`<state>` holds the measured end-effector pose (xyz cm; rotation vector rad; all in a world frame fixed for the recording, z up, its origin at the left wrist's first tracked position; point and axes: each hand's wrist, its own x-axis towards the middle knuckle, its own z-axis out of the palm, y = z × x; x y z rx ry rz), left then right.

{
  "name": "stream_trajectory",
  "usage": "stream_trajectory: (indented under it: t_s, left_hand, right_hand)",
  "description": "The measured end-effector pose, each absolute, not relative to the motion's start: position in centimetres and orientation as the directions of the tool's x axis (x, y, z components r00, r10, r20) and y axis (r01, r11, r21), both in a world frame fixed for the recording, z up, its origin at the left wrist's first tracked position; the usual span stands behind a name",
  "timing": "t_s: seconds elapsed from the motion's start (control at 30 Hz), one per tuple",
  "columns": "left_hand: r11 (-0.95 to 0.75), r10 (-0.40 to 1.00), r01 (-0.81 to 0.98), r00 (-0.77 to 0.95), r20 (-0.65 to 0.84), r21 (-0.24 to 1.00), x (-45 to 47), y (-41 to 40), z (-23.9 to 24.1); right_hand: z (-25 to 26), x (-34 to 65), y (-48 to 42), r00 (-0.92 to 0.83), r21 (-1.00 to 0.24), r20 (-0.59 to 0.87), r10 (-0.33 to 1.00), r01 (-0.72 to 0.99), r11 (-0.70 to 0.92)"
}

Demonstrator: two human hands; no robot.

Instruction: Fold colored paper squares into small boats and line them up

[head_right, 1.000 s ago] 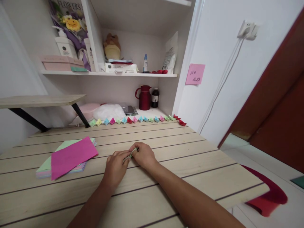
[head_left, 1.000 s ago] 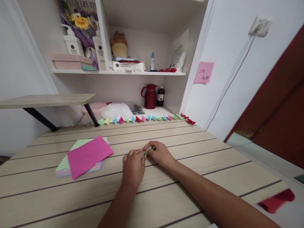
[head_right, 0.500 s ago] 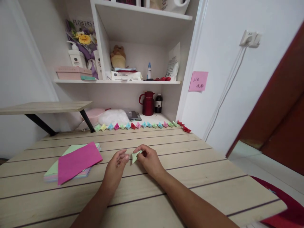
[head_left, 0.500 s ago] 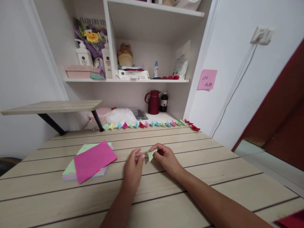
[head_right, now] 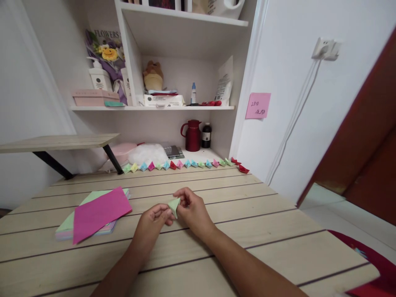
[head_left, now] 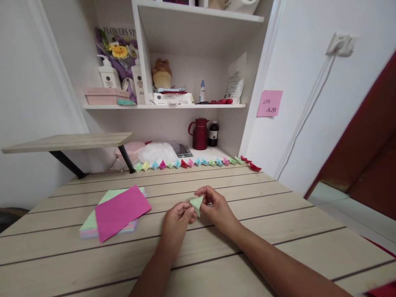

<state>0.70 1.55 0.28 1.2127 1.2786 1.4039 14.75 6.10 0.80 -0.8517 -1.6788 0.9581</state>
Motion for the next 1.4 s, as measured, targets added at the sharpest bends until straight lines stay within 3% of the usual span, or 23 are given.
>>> stream_trajectory:
  t_s: [0.23, 0.43, 0.63, 0.73, 0.93, 1.03, 1.23, 1.4]
  left_hand:
    - [-0.283, 0.937, 0.172, -0.162, 0.31, 0.944, 0.5, 1.5, -0.1]
    - [-0.144, 0.987, -0.066, 0.065, 0.149, 0.987, 1.9, 0.8, 0.2]
    - [-0.113, 0.993, -0.131, -0.044, 0.108, 0.985, 2.0, 0.6, 0.8]
    - [-0.094, 0.995, -0.184, -0.051, 0.086, 0.978, 1.6, 0.7, 0.3]
    - [-0.091, 0.996, -0.186, -0.04, 0.085, 0.978, 1.3, 0.8, 0.0]
    - [-0.101, 0.995, -0.185, -0.018, 0.099, 0.978, 1.4, 0.7, 0.4]
    - [-0.091, 0.985, -0.021, -0.151, 0.087, 0.996, 1.5, 0.9, 0.7]
    - [-0.088, 0.984, 0.008, -0.158, 0.088, 0.996, 1.2, 1.0, 1.0]
  right_hand:
    - [1.1, 14.7, 5.7, -0.199, -0.861, 0.45, 0.87, 0.163, 0.482]
    - [1.2, 14.8, 5.6, -0.158, -0.755, 0.585, 0.796, 0.252, 0.605]
    - [1.2, 14.7, 5.1, -0.248, -0.757, 0.595, 0.764, 0.147, 0.637]
    - [1.3, 14.7, 5.1, -0.274, -0.801, 0.564, 0.779, 0.049, 0.597]
    - [1.0, 14.7, 5.9, -0.26, -0.93, 0.362, 0.895, -0.158, 0.331]
    - [0.8, 14.7, 6.0, -0.227, -0.929, 0.368, 0.902, -0.135, 0.345]
    - [0.4, 14.4, 5.9, -0.237, -0.894, 0.439, 0.867, -0.024, 0.447]
    - [1.0, 14.5, 5.7, -0.224, -0.941, 0.338, 0.914, -0.043, 0.337]
